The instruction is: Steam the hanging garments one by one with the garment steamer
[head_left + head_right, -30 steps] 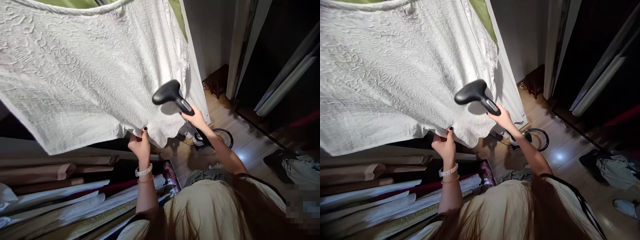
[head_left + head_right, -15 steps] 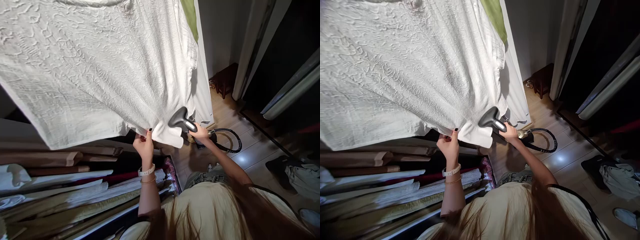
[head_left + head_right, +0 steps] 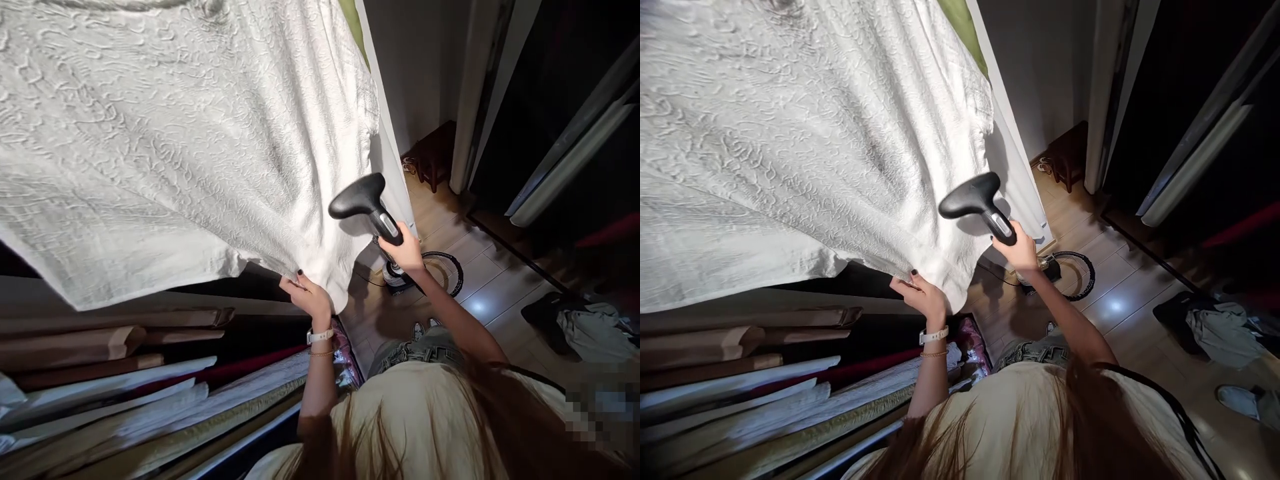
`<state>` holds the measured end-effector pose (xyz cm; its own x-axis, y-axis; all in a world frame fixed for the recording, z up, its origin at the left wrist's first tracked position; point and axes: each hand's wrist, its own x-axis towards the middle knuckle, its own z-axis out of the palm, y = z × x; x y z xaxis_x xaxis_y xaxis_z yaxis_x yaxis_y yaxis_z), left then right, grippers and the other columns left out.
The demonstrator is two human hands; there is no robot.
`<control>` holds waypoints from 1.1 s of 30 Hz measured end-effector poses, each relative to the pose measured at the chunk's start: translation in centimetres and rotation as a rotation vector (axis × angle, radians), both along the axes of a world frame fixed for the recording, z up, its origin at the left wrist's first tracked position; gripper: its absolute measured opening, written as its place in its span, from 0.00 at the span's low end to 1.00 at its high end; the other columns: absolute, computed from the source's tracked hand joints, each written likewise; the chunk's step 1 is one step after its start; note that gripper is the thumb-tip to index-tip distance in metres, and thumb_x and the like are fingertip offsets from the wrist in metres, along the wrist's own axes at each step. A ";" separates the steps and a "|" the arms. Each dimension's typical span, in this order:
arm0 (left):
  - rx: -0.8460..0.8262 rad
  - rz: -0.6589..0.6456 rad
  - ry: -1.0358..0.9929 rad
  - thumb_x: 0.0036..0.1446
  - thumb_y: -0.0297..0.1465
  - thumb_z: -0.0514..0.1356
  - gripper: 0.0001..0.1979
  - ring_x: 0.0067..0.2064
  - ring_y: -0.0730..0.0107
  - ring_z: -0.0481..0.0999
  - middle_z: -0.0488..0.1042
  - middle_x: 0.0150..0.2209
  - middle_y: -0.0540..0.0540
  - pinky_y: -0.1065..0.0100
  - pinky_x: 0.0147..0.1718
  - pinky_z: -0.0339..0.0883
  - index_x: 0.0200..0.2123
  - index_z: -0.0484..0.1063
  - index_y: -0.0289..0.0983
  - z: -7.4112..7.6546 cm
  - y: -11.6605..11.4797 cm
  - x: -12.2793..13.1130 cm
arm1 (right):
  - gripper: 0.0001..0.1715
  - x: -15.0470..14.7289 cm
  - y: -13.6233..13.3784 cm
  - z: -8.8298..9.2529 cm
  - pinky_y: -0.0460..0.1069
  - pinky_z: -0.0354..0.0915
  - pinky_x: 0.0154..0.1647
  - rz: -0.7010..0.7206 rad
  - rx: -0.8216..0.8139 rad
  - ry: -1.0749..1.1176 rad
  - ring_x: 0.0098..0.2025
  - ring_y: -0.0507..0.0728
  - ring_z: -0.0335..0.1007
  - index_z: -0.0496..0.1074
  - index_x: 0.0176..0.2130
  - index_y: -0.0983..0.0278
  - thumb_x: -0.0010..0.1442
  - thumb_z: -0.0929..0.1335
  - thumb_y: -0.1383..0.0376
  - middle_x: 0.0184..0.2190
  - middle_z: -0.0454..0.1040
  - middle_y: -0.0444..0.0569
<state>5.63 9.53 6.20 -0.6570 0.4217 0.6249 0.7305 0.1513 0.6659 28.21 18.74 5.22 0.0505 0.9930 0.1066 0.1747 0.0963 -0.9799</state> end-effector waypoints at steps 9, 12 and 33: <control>-0.042 0.045 0.132 0.63 0.35 0.56 0.11 0.35 0.63 0.74 0.74 0.34 0.43 0.64 0.38 0.66 0.46 0.68 0.37 0.7 -3.9 0.9 | 0.25 -3.6 -1.7 -0.7 0.50 0.67 0.39 0.194 -0.046 -0.093 0.39 0.59 0.75 0.72 0.49 0.55 0.54 0.72 0.50 0.35 0.78 0.42; -0.060 0.072 0.128 0.62 0.35 0.56 0.11 0.30 0.67 0.70 0.69 0.29 0.49 0.66 0.34 0.63 0.46 0.68 0.36 1.0 -5.0 0.9 | 0.24 -4.0 -4.2 -5.1 0.50 0.67 0.41 0.278 -0.130 -0.196 0.42 0.61 0.76 0.73 0.50 0.56 0.55 0.73 0.52 0.38 0.80 0.44; 0.000 0.069 0.001 0.64 0.44 0.57 0.17 0.35 0.66 0.72 0.70 0.34 0.47 0.66 0.37 0.65 0.47 0.66 0.38 -0.4 -3.1 -2.9 | 0.31 4.2 -6.0 -8.2 0.52 0.66 0.44 -0.073 -0.135 0.017 0.41 0.60 0.72 0.73 0.49 0.63 0.51 0.72 0.48 0.39 0.77 0.48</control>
